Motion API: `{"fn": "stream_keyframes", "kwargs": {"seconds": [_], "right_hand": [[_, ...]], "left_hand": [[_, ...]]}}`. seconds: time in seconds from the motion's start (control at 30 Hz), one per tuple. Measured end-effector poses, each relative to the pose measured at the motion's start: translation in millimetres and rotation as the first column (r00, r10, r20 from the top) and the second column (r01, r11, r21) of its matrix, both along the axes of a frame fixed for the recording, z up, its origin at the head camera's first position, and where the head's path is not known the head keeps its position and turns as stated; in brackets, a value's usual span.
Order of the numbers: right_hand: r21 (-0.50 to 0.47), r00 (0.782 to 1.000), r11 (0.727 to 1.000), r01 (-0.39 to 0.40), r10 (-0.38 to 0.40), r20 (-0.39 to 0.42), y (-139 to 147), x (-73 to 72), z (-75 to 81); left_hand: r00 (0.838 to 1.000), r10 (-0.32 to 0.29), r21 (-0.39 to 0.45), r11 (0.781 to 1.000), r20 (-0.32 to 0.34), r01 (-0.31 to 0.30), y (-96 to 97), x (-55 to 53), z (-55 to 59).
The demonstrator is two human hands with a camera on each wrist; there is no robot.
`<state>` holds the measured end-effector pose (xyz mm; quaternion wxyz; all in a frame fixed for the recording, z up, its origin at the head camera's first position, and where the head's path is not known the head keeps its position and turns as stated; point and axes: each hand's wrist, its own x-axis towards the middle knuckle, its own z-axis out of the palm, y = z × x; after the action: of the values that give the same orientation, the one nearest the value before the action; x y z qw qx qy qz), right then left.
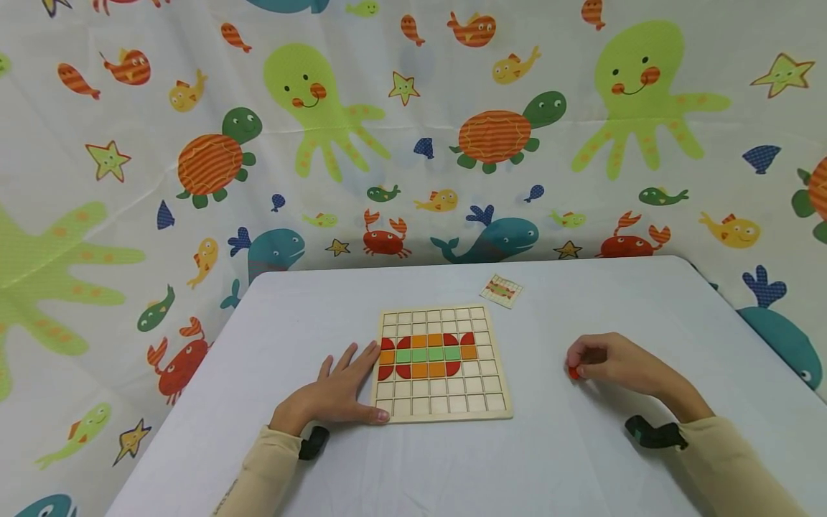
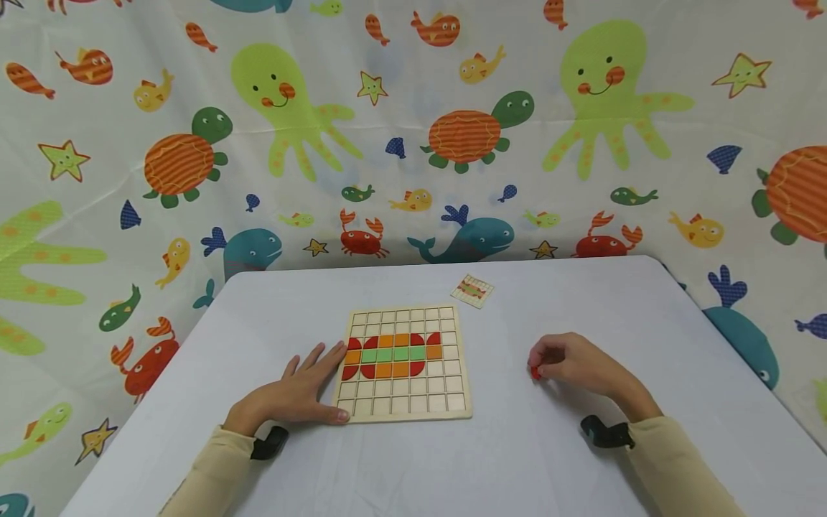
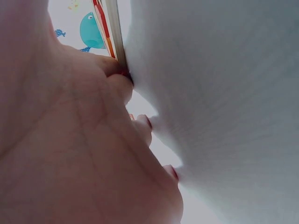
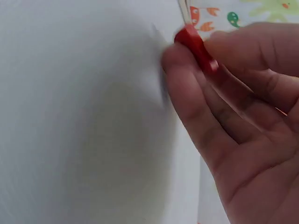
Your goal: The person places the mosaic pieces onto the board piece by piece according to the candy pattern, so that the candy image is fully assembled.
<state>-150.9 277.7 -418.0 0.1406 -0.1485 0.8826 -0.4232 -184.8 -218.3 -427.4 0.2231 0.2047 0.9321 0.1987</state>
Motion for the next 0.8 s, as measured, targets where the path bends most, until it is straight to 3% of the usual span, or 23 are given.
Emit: {"fn": "stream_keyframes", "kwargs": {"seconds": [0.4,0.57,0.8], "right_hand": [[0.004,0.995,0.997,0.071,-0.071,-0.063,-6,-1.0,-8.1],[0.021,0.995,0.996,0.082,-0.081,-0.050,-9,-0.6,-8.2],[0.081,1.000,0.997,0.009,-0.010,0.012,-22,0.4,-3.9]], "left_hand": [[1.000,-0.007,0.000,1.000,0.000,0.007,-1.2,-3.8,-5.8],[1.000,-0.009,-0.002,1.000,0.003,0.009,-0.9,-3.8,-5.2],[1.000,-0.007,0.003,1.000,0.002,0.007,-0.2,-2.0,-2.9]]}}
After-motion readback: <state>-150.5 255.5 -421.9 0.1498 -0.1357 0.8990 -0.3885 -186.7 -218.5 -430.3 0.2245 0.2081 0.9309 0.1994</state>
